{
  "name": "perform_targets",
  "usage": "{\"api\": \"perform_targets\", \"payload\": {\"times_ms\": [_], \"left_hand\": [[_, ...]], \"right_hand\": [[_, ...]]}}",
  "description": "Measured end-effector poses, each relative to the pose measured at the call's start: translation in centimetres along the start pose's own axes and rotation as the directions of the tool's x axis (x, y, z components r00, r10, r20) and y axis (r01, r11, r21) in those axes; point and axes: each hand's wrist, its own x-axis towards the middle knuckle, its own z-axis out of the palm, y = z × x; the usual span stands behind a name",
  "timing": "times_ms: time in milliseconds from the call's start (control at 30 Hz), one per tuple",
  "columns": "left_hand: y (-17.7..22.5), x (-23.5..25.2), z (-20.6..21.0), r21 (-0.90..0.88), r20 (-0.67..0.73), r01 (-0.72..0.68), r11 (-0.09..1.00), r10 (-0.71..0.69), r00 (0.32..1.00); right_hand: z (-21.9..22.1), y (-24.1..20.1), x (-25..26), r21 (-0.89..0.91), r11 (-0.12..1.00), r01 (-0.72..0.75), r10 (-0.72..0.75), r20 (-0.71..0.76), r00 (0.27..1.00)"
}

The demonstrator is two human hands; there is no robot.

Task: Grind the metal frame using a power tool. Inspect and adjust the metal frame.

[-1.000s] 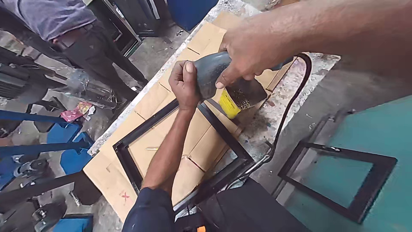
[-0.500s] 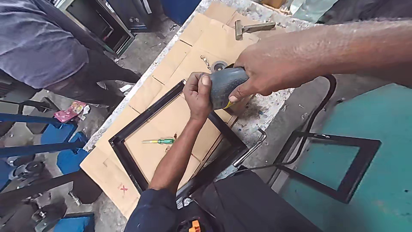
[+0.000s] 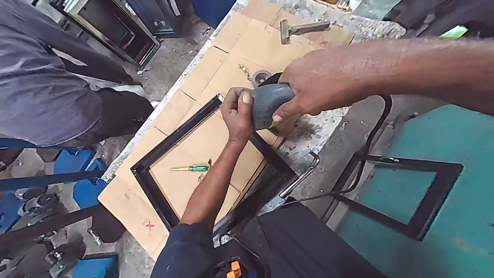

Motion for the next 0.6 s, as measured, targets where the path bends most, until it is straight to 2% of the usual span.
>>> {"api": "perform_targets", "payload": {"times_ms": [100,133,233,300,433,600], "left_hand": [[-0.2,-0.9,-1.2,0.146,0.06,-0.008,0.989,-0.001,0.998],[-0.5,-0.9,-1.1,0.166,0.043,-0.014,0.986,0.007,0.999],[-1.4,-0.6,-0.8,0.079,-0.031,0.016,0.997,-0.014,0.999],[-1.7,-0.7,-0.8,0.048,-0.042,0.034,0.998,-0.032,0.999],[-1.4,-0.5,-0.4,0.06,-0.024,-0.005,0.998,0.006,1.0],[-0.3,-2.1,-0.7,0.121,0.091,-0.013,0.993,0.002,0.996]], "right_hand": [[0.3,-0.2,0.1,-0.004,1.0,0.012,-0.012,-0.02,1.0],[0.4,-0.2,0.0,0.026,1.0,0.012,-0.012,-0.016,1.0],[1.1,0.2,0.5,0.225,0.974,-0.01,0.0,0.043,0.999],[1.3,0.4,1.0,0.292,0.956,-0.025,-0.002,0.092,0.996],[0.9,0.6,1.2,0.283,0.959,-0.03,0.001,0.101,0.995],[1.4,0.7,0.7,0.253,0.966,-0.051,0.031,0.081,0.996]]}}
